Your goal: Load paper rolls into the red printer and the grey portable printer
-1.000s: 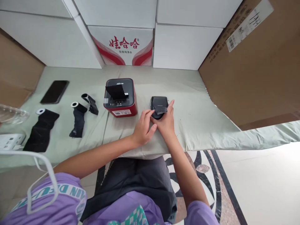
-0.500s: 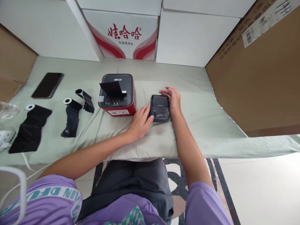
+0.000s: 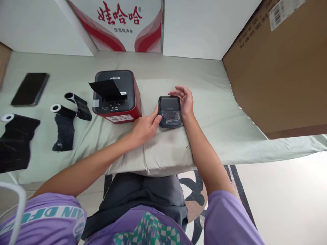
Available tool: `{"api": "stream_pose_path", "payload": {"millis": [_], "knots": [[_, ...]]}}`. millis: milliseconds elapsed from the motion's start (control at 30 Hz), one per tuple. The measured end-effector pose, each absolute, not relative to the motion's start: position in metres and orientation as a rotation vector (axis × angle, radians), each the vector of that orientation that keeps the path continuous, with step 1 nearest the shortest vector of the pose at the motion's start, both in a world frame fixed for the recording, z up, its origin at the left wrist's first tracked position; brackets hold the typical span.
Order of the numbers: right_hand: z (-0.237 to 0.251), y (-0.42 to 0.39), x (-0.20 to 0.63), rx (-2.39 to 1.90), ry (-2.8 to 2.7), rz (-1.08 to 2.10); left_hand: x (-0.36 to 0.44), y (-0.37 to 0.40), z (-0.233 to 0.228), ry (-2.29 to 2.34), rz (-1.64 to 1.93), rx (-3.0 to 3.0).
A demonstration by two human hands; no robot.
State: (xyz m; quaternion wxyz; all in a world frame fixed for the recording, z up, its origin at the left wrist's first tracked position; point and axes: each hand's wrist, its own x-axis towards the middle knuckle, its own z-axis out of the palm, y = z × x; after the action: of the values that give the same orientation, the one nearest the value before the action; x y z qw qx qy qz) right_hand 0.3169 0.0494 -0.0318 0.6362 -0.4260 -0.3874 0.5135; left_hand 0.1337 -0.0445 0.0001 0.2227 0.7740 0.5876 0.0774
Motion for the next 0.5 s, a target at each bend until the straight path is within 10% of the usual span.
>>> {"api": "stream_pose_path", "payload": {"millis": [500], "knots": [[-0.0265,0.0483,0.3151,-1.011,-0.891,1.173,0.1361,-0.0413,0.0078,1.631,0.054,2.233]]}}
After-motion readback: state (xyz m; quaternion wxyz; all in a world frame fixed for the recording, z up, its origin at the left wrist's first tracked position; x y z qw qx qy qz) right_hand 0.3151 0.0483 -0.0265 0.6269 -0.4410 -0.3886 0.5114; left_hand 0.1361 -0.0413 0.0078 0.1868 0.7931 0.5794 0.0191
